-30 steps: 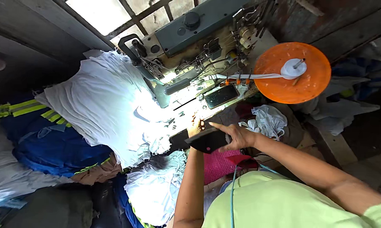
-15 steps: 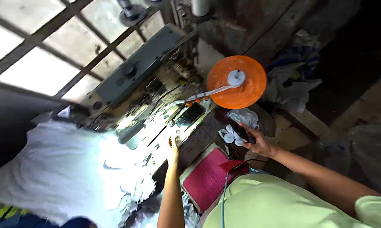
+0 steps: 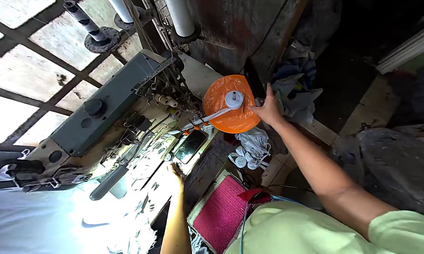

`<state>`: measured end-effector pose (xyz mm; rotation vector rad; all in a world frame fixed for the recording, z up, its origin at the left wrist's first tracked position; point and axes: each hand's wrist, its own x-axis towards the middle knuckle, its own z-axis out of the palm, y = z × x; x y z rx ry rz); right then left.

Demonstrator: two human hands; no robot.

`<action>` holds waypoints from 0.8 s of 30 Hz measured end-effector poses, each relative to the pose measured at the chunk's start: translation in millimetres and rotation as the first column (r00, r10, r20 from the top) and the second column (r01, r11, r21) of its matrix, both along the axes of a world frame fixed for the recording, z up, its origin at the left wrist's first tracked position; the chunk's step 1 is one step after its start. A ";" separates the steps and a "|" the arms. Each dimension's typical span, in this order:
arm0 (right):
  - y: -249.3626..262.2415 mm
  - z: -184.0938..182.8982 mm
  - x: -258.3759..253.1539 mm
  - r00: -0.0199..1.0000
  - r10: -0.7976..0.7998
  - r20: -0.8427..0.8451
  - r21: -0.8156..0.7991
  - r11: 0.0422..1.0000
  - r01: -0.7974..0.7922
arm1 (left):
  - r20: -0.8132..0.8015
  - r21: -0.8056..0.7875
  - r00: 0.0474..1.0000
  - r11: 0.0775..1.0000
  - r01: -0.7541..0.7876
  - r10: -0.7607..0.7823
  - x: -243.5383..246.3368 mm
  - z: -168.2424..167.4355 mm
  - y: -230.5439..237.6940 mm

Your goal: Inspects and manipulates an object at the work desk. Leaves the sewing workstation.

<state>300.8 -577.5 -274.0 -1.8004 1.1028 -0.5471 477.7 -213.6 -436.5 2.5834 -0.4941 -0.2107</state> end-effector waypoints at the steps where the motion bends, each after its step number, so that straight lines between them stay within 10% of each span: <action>1: 1.1 -3.2 9.0 0.999 -0.010 -0.047 -0.028 1.000 0.008 | 0.011 -0.003 1.000 1.000 0.005 -0.005 0.8 1.4 -0.7; 12: 7.5 -11.3 35.3 0.963 -0.081 -0.259 -0.156 0.987 0.041 | 0.069 -0.009 0.998 1.000 -0.005 0.005 -14.2 -2.4 19.4; 20: 36.1 6.1 -6.1 0.965 -0.018 0.260 -0.002 1.000 0.019 | 0.203 -0.259 0.972 0.964 -0.064 0.119 -51.3 26.2 19.3; 24: 137.4 6.9 -1.4 0.874 0.267 0.406 0.046 0.949 -0.311 | -0.135 -0.610 0.990 0.790 -0.062 -0.027 -77.3 92.7 -10.2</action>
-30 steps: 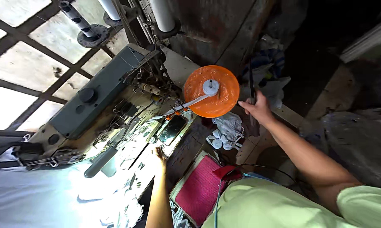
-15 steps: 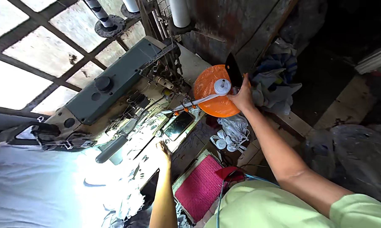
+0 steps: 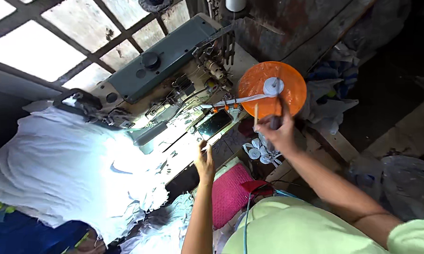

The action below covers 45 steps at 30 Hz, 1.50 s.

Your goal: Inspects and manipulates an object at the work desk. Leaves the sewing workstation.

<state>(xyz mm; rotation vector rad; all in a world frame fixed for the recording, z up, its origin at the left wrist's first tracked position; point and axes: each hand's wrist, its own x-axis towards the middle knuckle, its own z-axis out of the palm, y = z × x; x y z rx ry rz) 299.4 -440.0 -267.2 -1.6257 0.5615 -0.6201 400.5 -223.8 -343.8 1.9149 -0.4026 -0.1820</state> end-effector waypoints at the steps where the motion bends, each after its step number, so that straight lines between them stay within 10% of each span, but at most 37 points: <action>1: 24.0 -10.2 6.1 0.996 0.075 0.056 0.029 0.997 -0.077 | -0.077 -0.150 0.996 0.988 0.040 -0.052 -3.3 13.9 -6.7; 5: 91.4 -50.4 27.6 0.965 0.206 0.161 0.109 0.968 -0.225 | -0.237 -0.540 0.952 0.841 0.036 -0.193 -10.5 39.3 -6.9; 19: 115.0 -83.1 31.8 0.780 0.622 0.065 0.337 0.722 -0.604 | -0.601 -0.516 0.792 0.706 -0.485 0.106 16.8 24.7 41.9; 29: 100.0 -41.6 104.6 0.488 0.800 -0.349 -0.329 0.384 -0.863 | -0.641 -0.497 0.745 0.639 -0.587 0.185 6.4 37.2 37.6; 37: 93.4 -31.8 120.2 0.330 0.845 -0.420 -0.161 0.288 -0.944 | -0.555 -0.499 0.806 0.693 -0.520 0.205 2.9 36.0 38.0; 45: 86.9 -33.9 123.6 0.321 0.891 -0.319 -0.155 0.285 -0.946 | -0.248 -0.766 0.939 0.641 -0.040 -0.237 3.6 20.5 61.6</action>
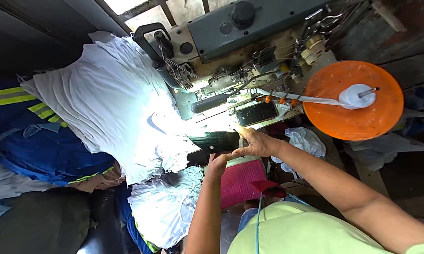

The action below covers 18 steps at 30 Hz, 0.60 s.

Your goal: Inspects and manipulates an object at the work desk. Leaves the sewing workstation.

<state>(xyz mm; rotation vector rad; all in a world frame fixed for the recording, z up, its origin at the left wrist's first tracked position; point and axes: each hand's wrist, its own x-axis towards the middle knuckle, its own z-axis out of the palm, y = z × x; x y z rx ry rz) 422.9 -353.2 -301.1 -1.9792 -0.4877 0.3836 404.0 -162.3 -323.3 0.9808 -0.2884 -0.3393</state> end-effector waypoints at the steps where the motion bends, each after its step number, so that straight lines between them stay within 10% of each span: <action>1: -1.0 -0.3 0.0 1.000 0.007 0.009 -0.013 1.000 -0.007 | -0.003 -0.023 1.000 1.000 0.002 -0.002 -0.7 -0.5 -0.4; 6: -0.8 2.5 -2.8 0.999 0.033 0.039 -0.192 0.981 -0.025 | -0.176 0.311 0.938 0.921 -0.236 0.300 -9.2 15.3 -23.3; 18: 8.4 -7.3 -18.0 0.934 -0.042 0.355 -0.199 0.973 0.120 | -0.119 0.307 0.760 0.752 -0.584 0.639 -16.3 12.2 -52.9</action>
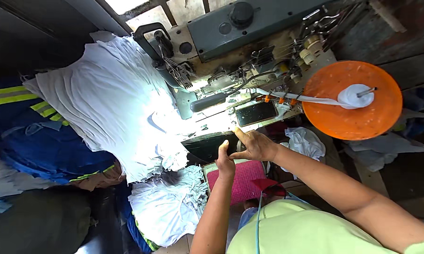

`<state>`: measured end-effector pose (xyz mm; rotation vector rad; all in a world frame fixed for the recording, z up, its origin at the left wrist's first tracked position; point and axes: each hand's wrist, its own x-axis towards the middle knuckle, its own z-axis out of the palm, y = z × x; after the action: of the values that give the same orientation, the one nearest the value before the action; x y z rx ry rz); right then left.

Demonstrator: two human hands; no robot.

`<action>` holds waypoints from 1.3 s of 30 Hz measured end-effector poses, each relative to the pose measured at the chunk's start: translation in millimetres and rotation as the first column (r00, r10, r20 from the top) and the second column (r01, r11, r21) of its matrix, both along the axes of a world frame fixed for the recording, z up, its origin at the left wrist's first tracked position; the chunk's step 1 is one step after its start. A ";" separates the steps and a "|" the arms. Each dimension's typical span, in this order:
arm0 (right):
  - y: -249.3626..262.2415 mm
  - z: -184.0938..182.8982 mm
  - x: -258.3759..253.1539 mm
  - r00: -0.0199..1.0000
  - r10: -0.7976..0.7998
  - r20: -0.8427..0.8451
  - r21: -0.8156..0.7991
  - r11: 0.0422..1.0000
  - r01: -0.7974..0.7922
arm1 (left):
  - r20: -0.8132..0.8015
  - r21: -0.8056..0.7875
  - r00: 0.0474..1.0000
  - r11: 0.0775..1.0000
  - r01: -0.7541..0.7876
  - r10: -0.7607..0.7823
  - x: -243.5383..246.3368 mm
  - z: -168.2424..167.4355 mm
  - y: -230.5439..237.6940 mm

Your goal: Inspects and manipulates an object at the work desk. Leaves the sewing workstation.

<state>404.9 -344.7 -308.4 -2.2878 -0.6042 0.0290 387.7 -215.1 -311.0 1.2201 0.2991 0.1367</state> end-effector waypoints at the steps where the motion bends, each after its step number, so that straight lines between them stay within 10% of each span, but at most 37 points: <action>1: -0.5 -0.5 -0.6 1.000 0.002 0.008 -0.009 1.000 -0.001 | -0.020 -0.027 1.000 0.999 -0.020 0.019 -0.1 1.9 -1.6; 39: -1.2 6.4 -11.1 0.974 0.034 0.226 -0.110 0.994 -0.010 | -0.085 -0.217 0.993 0.972 -0.093 0.076 -12.5 10.5 -9.6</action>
<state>393.8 -346.0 -302.0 -2.4084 -0.7621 -0.1971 375.1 -224.8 -300.6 0.9939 0.4225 0.1271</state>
